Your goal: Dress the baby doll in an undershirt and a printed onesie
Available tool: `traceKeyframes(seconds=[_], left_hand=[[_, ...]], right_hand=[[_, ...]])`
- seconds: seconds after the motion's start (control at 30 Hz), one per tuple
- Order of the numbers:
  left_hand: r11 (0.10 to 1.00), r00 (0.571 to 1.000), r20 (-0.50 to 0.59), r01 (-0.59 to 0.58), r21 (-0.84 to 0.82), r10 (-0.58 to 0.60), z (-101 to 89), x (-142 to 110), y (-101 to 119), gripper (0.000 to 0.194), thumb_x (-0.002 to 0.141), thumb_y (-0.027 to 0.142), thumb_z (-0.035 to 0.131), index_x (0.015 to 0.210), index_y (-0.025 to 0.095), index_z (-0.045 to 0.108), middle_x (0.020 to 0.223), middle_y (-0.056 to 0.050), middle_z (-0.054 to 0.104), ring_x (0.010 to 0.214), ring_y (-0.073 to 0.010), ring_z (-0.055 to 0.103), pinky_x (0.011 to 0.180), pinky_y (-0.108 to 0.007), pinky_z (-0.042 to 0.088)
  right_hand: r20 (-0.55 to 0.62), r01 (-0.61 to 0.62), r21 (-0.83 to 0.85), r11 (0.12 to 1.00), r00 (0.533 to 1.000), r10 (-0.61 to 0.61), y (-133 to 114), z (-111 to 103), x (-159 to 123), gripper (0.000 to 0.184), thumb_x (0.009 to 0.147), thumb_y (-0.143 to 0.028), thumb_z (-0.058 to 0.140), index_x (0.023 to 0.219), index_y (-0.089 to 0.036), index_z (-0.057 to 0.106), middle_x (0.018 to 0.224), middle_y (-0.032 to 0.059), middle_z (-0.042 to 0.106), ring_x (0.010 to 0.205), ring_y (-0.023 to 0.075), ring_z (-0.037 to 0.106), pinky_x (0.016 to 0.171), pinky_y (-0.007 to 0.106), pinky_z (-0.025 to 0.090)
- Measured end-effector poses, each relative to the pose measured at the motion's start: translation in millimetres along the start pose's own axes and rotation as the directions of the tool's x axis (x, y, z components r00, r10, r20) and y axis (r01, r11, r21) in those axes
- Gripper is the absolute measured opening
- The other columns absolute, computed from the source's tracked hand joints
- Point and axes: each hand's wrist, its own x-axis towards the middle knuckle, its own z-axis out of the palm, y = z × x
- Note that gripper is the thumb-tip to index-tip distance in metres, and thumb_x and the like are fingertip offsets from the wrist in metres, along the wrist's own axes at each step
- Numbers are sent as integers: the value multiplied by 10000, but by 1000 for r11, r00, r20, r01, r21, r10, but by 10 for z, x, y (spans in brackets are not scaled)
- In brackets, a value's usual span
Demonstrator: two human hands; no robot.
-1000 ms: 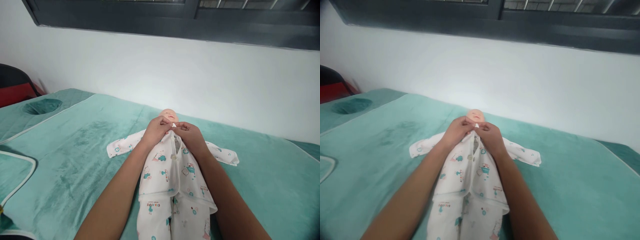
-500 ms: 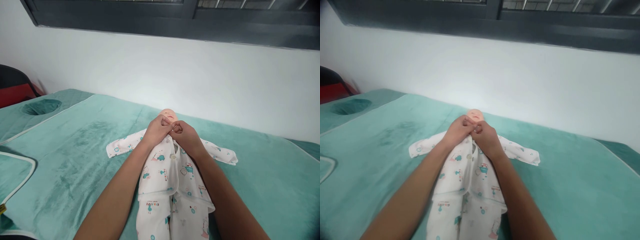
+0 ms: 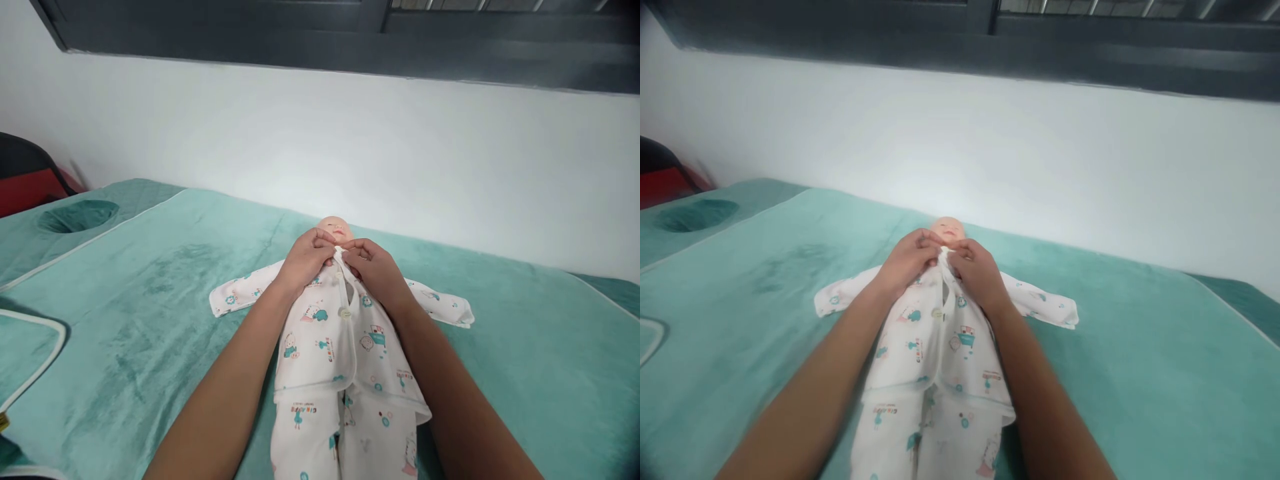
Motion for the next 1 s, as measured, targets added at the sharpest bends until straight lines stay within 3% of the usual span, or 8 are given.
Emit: traceKeyframes(seconds=[0.13,0.23,0.47,0.63,0.73,0.8,0.9,1.0], left_hand=[[974,992,-76,-86,210,104,0,25,-20,151,699,140,605,841,191,604,761,2,651,695,-126,595,635,-231,432],[936,987,-25,-145,319,161,-25,34,-40,113,757,192,599,851,196,662,875,-26,695,801,-159,626,729,-265,462],[846,965,19,-240,476,263,-72,-25,-75,281,816,124,490,874,242,739,1089,-41,673,1026,-199,612,920,-313,439],[921,982,37,-188,341,187,-110,-109,-41,211,843,202,507,895,227,711,1062,-33,678,940,-174,608,829,-278,444],[953,988,19,-154,261,154,-132,-173,-1,157,830,260,546,903,225,680,942,-12,677,807,-146,577,698,-247,424],[957,988,48,-156,246,148,-161,-220,38,129,819,298,572,861,220,666,827,5,642,709,-125,532,622,-229,391],[955,979,186,-127,269,77,-235,-285,119,176,811,362,595,786,205,671,670,18,557,563,-101,434,509,-221,316],[936,941,338,-148,319,34,-308,-320,193,182,786,367,634,808,205,714,678,2,563,564,-106,432,491,-220,306]], right_hand=[[-78,21,-117,993,996,-30,-11,48,-13,200,742,-338,616,919,-252,652,786,-35,601,645,130,504,621,265,383],[-94,3,-136,991,995,-16,-24,58,-33,186,746,-348,607,903,-254,637,809,-27,618,659,140,521,623,269,389],[-18,38,-294,955,999,-46,-152,64,-254,170,776,-397,598,864,-255,566,774,-27,605,620,141,496,594,278,371],[28,72,-542,837,997,-68,-280,89,-502,263,781,-484,606,772,-249,488,753,-12,587,649,165,494,570,289,348],[39,90,-603,793,996,-84,-303,79,-581,240,794,-446,591,745,-248,465,720,-9,579,618,164,474,540,289,318],[52,82,-559,825,997,-64,-303,48,-598,203,816,-406,559,728,-246,471,682,-16,571,582,155,464,522,286,310],[92,35,-401,915,996,2,-290,-26,-586,184,833,-376,529,711,-239,523,649,-29,562,531,132,432,493,274,300],[104,5,-259,966,994,23,-247,-92,-539,193,813,-375,571,695,-223,584,632,-33,539,542,119,405,502,266,289]])
